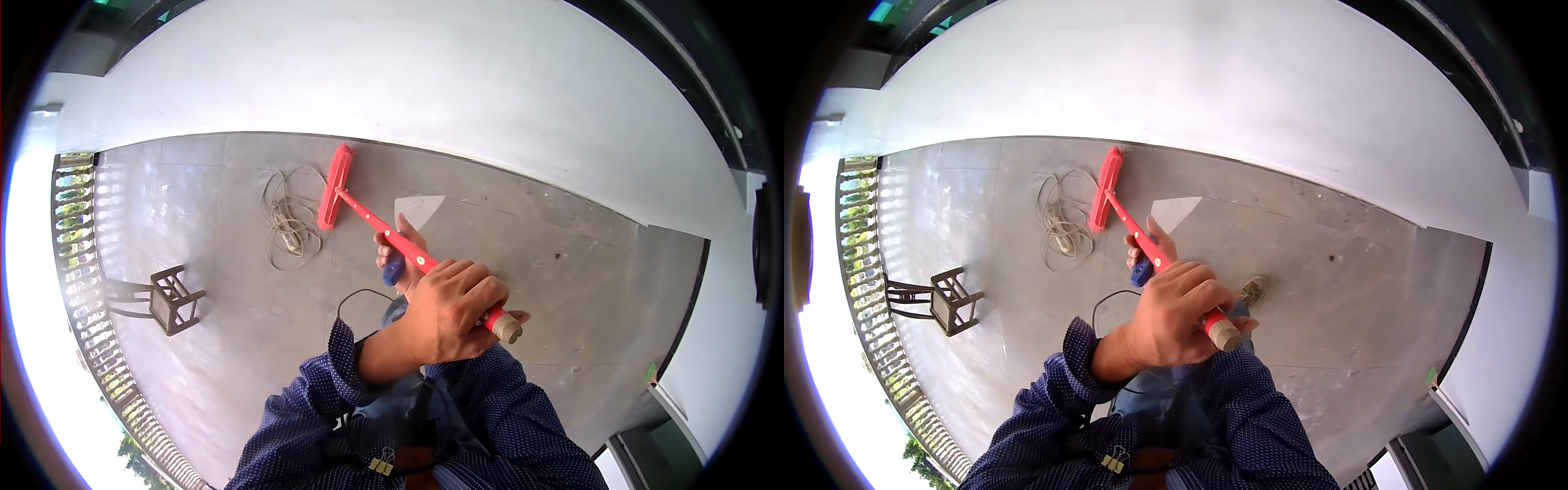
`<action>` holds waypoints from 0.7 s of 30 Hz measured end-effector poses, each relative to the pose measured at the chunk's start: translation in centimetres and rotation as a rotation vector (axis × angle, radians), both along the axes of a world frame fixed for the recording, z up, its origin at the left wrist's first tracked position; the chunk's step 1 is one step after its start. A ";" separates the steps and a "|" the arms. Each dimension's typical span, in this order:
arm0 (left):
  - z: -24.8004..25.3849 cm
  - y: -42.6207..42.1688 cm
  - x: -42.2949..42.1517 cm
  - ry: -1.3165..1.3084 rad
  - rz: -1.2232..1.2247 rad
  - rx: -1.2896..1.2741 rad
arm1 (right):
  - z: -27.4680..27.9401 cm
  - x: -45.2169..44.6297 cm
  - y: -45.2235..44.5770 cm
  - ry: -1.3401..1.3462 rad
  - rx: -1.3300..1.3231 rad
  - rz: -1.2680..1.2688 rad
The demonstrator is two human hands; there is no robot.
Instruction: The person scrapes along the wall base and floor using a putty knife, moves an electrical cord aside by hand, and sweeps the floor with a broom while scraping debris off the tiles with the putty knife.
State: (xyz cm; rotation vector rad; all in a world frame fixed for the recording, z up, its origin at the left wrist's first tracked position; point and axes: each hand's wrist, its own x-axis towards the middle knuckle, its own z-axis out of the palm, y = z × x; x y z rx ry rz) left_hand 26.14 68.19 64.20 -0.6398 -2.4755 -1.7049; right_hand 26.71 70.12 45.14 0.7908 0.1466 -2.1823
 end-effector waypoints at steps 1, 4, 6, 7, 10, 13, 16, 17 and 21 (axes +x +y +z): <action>0.1 -0.1 0.0 0.005 -0.032 0.008 | -0.6 0.0 -0.8 0.003 -0.004 -0.003; 0.7 -0.4 0.3 0.015 -0.064 -0.019 | -1.7 0.2 -1.8 -0.083 -0.158 -0.039; 1.6 -1.5 0.6 0.024 -0.069 -0.054 | -1.6 0.2 -2.0 -0.001 -0.231 0.041; 2.3 -2.5 0.7 0.039 -0.034 -0.034 | -1.1 -0.1 -2.6 0.009 -0.230 0.093; 6.1 -7.0 2.0 0.030 0.077 -0.024 | 2.3 -0.2 -6.0 0.123 -0.082 0.127; 11.8 -10.8 4.5 -0.024 0.239 0.118 | 6.5 -0.2 -9.9 -0.069 -0.035 0.039; 16.7 -12.7 8.2 0.013 0.361 0.198 | 8.6 -0.1 -11.8 -0.091 0.022 0.034; 17.5 -12.6 8.7 0.077 0.370 0.241 | 9.0 0.2 -11.9 -0.089 0.018 0.031; 21.5 -15.0 11.0 0.110 0.148 0.260 | 11.2 2.2 -11.2 0.050 0.034 0.110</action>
